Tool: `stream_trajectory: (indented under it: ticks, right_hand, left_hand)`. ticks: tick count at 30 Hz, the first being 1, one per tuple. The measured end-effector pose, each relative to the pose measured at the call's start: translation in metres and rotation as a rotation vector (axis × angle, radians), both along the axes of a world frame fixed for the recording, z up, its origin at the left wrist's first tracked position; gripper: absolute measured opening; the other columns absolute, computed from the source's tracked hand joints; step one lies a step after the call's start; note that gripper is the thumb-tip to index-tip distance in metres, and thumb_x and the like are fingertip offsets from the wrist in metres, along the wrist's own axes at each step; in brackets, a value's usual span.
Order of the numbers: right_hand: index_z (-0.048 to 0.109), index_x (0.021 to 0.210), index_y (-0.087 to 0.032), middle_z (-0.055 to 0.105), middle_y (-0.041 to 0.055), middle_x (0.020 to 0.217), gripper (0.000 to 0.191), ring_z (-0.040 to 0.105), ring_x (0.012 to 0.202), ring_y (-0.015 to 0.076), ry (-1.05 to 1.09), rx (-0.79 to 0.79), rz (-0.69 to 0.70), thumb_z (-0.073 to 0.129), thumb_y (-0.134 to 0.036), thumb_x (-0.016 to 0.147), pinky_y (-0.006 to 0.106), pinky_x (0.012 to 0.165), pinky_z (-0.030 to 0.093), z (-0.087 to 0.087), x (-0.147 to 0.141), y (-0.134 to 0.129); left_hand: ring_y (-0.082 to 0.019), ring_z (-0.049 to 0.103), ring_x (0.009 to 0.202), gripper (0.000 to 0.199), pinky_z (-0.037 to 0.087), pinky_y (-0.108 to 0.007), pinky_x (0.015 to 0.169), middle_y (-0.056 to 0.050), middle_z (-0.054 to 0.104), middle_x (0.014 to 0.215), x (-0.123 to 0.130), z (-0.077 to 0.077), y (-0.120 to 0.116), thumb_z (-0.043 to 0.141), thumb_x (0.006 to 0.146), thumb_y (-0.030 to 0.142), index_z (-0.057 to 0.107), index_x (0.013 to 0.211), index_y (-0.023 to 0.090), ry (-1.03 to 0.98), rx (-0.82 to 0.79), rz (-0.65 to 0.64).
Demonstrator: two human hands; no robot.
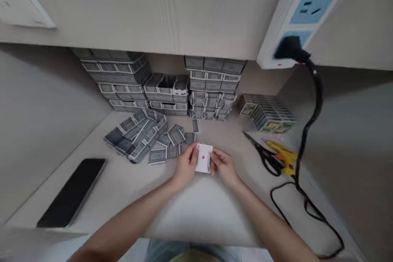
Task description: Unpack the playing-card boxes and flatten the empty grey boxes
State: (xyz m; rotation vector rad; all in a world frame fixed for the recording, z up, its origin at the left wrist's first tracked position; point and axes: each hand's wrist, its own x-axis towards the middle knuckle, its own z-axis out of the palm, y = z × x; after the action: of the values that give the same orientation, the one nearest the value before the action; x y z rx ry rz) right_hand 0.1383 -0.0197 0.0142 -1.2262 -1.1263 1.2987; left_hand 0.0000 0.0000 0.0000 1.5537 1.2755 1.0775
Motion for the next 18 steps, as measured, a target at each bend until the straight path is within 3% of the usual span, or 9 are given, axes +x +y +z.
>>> stream_trajectory:
  ticks: [12,18]
  right_hand:
    - [0.058,0.099,-0.011,0.046,-0.0070,0.034,0.042,0.038,0.028,0.0080,0.038,-0.008,-0.006,0.053,-0.044,0.074,0.019,0.034,0.030,-0.0056,-0.0005,0.0022]
    - [0.058,0.104,-0.011,0.047,-0.0063,0.035,0.045,0.038,0.030,0.0082,0.050,0.000,-0.016,0.052,-0.045,0.075,0.020,0.036,0.032,-0.0040,0.0000,0.0025]
  left_hand:
    - [-0.011,0.052,0.055,0.039,0.041,-0.020,0.050,-0.004,0.063,0.073,-0.0008,-0.0015,0.0004,0.041,0.082,0.041,0.053,0.108,0.016,-0.001,0.019,0.010]
    - [-0.012,0.055,0.062,0.041,0.044,-0.021,0.055,-0.006,0.065,0.085,-0.0003,0.0010,-0.0008,0.039,0.083,0.038,0.051,0.115,0.017,-0.004,0.048,-0.018]
